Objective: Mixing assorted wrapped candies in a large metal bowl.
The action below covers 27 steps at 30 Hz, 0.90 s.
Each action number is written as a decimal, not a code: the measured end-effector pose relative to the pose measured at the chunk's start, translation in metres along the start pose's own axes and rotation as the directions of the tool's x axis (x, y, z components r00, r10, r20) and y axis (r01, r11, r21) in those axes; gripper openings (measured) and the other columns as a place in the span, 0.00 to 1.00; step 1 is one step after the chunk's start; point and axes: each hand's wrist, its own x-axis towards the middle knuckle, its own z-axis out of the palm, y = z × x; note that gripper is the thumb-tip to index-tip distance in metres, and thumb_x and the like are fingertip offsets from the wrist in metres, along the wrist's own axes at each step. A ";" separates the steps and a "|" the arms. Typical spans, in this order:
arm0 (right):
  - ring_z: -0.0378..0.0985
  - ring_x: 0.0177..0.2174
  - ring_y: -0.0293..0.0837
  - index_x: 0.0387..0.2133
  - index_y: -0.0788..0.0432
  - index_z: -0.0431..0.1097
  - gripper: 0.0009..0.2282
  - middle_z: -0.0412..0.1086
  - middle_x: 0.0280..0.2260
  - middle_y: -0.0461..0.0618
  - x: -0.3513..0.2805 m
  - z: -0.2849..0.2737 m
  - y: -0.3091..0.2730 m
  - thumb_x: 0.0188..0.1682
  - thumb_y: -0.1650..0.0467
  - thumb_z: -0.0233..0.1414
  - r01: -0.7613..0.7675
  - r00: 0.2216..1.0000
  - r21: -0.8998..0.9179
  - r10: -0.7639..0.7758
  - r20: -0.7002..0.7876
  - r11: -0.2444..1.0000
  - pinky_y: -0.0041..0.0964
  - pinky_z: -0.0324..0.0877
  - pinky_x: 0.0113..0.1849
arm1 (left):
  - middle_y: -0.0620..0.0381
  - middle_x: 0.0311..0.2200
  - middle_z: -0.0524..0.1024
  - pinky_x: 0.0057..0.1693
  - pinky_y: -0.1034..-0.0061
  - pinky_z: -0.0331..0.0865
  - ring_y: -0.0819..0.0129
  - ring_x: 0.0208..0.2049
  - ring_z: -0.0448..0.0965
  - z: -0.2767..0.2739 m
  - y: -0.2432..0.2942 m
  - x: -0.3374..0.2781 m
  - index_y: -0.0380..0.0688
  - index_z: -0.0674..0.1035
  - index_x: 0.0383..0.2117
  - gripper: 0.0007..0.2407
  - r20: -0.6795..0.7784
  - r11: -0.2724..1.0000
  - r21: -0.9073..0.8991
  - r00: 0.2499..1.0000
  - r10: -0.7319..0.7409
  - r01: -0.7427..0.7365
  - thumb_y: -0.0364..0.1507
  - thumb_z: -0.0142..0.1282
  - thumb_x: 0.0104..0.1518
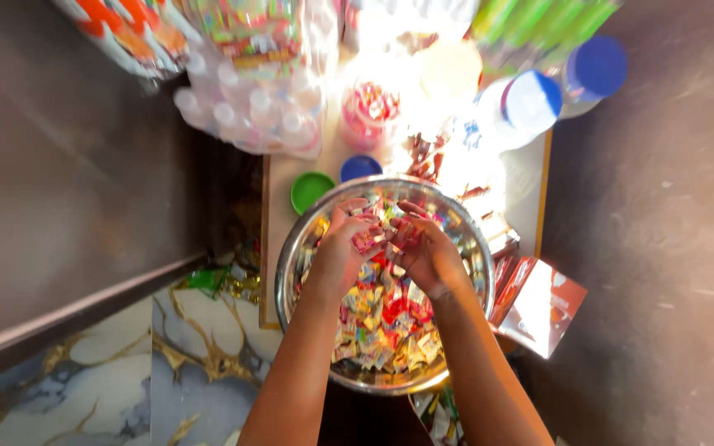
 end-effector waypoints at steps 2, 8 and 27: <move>0.78 0.37 0.46 0.57 0.56 0.64 0.18 0.75 0.37 0.50 0.007 0.011 -0.016 0.53 0.67 0.47 0.008 0.999 -0.006 -0.008 0.039 1.000 0.43 0.74 0.38 | 0.56 0.42 0.72 0.44 0.68 0.74 0.67 0.39 0.74 -0.005 -0.005 0.028 0.47 0.68 0.52 0.19 0.011 0.997 0.064 0.999 0.046 -0.047 0.21 0.48 0.52; 0.71 0.32 0.39 0.57 0.59 0.69 0.17 0.68 0.31 0.46 0.068 0.017 -0.051 0.55 0.70 0.47 0.106 0.981 -0.032 -0.099 0.169 0.994 0.40 0.72 0.42 | 0.53 0.45 0.71 0.40 0.72 0.71 0.66 0.37 0.72 0.022 0.016 0.095 0.45 0.68 0.55 0.21 0.020 0.921 0.326 0.976 0.219 -0.213 0.16 0.46 0.52; 0.71 0.41 0.51 0.52 0.57 0.60 0.17 0.66 0.44 0.57 0.178 0.047 -0.109 0.50 0.72 0.54 0.166 0.973 -0.082 -0.150 0.173 0.983 0.49 0.68 0.45 | 0.38 0.58 0.69 0.54 0.68 0.72 0.54 0.54 0.75 0.099 0.084 0.171 0.48 0.51 0.70 0.32 -0.226 0.752 0.651 0.918 0.326 -0.107 0.17 0.39 0.55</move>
